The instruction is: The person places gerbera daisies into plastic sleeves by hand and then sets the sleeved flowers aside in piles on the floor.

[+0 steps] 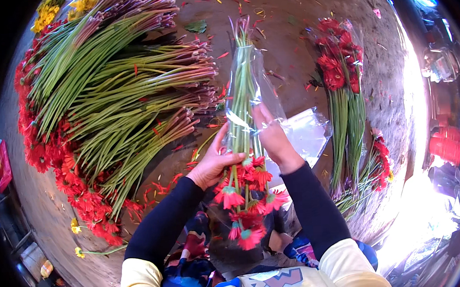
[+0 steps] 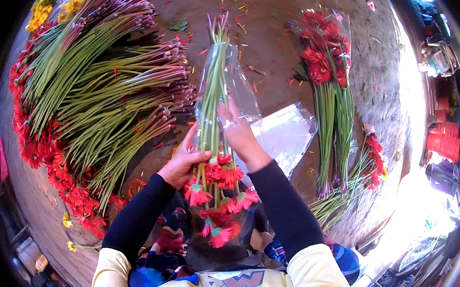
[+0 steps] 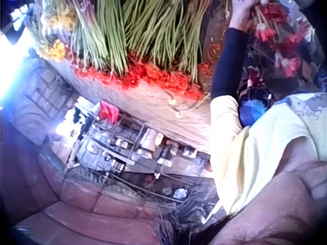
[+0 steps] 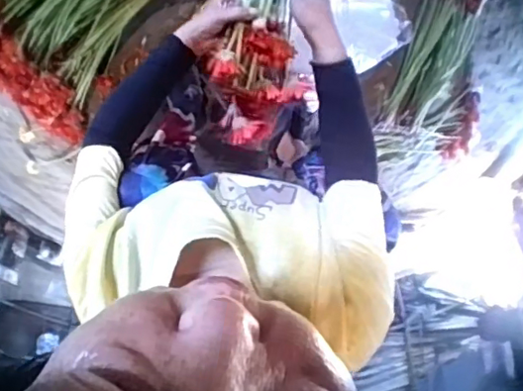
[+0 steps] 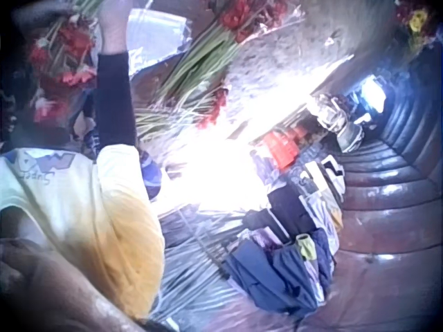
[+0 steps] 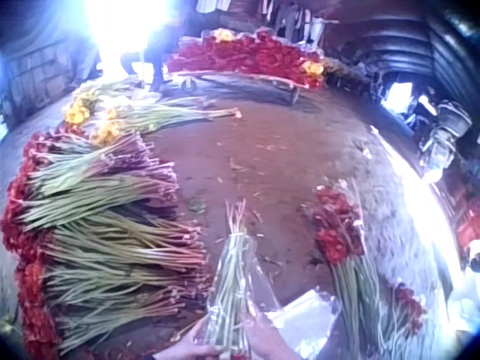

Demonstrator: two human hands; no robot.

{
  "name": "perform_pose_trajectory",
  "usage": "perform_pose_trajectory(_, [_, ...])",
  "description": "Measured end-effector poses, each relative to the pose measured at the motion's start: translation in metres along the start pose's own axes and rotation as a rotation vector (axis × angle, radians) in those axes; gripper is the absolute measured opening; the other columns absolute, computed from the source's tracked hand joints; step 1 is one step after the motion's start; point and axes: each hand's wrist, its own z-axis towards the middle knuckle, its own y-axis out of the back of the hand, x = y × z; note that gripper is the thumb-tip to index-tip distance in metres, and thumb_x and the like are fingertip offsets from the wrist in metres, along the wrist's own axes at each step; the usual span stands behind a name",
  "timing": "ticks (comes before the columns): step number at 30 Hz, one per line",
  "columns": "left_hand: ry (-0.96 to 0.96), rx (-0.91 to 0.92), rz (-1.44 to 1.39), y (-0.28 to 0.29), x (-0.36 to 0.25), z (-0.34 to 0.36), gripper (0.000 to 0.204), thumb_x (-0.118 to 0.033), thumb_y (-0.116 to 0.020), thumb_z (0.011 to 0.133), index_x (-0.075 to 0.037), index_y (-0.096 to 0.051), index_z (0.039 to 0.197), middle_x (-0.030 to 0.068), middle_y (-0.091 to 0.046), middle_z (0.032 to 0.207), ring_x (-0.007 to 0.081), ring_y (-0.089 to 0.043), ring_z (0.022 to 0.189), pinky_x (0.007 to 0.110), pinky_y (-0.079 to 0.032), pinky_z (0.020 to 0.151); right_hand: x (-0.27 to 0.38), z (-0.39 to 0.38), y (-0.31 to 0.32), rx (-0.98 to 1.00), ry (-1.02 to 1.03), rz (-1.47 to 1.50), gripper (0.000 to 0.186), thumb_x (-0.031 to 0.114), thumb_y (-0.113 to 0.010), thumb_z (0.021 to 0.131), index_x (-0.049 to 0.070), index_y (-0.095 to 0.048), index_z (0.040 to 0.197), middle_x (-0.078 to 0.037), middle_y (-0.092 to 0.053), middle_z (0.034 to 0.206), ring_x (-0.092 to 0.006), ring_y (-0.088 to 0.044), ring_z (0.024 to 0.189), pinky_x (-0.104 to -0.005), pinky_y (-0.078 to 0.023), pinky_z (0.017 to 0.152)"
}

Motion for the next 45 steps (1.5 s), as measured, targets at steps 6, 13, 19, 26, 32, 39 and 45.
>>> perform_pose_trajectory(6, [-0.004, 0.111, -0.187, -0.005, -0.020, -0.007, 0.064, -0.009, -0.060, 0.083, -0.009, -0.029, 0.138, 0.0145, -0.050, 0.127, 0.0249, -0.056, 0.112, 0.041, -0.046, 0.097, -0.010, -0.060, 0.036, -0.506, 0.404, -0.422, 0.040, 0.013, -0.080, 0.069, 0.004, -0.054, 0.098, -0.006, -0.054, 0.081, -0.0154, -0.052, 0.068, -0.0262, -0.044, 0.061])
perform_pose_trajectory(13, [0.043, 0.111, -0.315, -0.016, -0.030, -0.019, 0.042, -0.022, -0.060, 0.085, -0.001, -0.050, 0.120, 0.0143, -0.061, 0.109, 0.0252, -0.062, 0.098, 0.041, -0.048, 0.092, -0.028, -0.019, 0.071, -0.900, 0.288, -0.446, 0.065, 0.021, -0.086, 0.058, 0.003, -0.044, 0.104, -0.009, -0.043, 0.095, -0.0211, -0.043, 0.082, -0.0335, -0.038, 0.076])
perform_pose_trajectory(19, [-0.025, 0.145, -0.380, 0.003, -0.030, -0.018, 0.041, -0.030, -0.058, 0.087, -0.002, -0.054, 0.116, 0.0133, -0.062, 0.110, 0.0258, -0.062, 0.100, 0.042, -0.048, 0.091, -0.032, -0.023, 0.052, -0.674, 0.295, -0.221, 0.014, 0.009, -0.064, 0.083, 0.004, -0.053, 0.088, -0.008, -0.051, 0.086, -0.0204, -0.050, 0.078, -0.0320, -0.044, 0.067])
perform_pose_trajectory(26, [0.042, -0.066, -0.388, -0.029, -0.041, -0.043, 0.047, -0.046, -0.051, 0.090, -0.009, -0.055, 0.118, 0.0123, -0.062, 0.111, 0.0266, -0.061, 0.101, 0.042, -0.049, 0.090, -0.003, -0.107, -0.008, -0.481, 0.516, -0.201, 0.017, 0.003, -0.063, 0.079, 0.006, -0.050, 0.090, -0.005, -0.051, 0.084, -0.0149, -0.051, 0.075, -0.0256, -0.043, 0.068])
perform_pose_trajectory(32, [-0.021, 0.004, -0.231, -0.077, -0.060, -0.080, 0.046, -0.043, -0.043, 0.096, -0.007, -0.050, 0.123, 0.0132, -0.062, 0.111, 0.0246, -0.062, 0.096, 0.040, -0.051, 0.086, 0.018, -0.135, 0.007, -0.480, 0.328, 0.349, 0.019, 0.004, -0.059, 0.083, 0.006, -0.047, 0.098, -0.001, -0.049, 0.089, -0.0092, -0.048, 0.082, -0.0238, -0.041, 0.077])
perform_pose_trajectory(39, [-0.877, -0.197, 1.014, -0.061, -0.074, -0.116, 0.019, -0.022, -0.056, 0.087, -0.006, -0.065, 0.088, 0.0082, -0.064, 0.075, 0.0233, -0.062, 0.066, 0.033, -0.047, 0.059, 0.079, -0.159, 0.020, -0.605, 0.713, -0.042, 0.023, 0.024, -0.060, 0.087, 0.005, -0.053, 0.098, -0.003, -0.056, 0.084, -0.0101, -0.051, 0.075, -0.0271, -0.044, 0.068])
perform_pose_trajectory(45, [-1.172, -0.531, 1.515, -0.078, -0.097, -0.162, 0.011, -0.013, -0.067, 0.074, -0.005, -0.061, 0.079, 0.0086, -0.059, 0.071, 0.0266, -0.057, 0.065, 0.034, -0.044, 0.055, 0.114, -0.177, 0.021, -0.415, 0.625, 0.180, 0.021, 0.021, -0.055, 0.092, 0.003, -0.052, 0.081, -0.001, -0.050, 0.066, -0.0060, -0.042, 0.063, -0.0240, -0.038, 0.056])
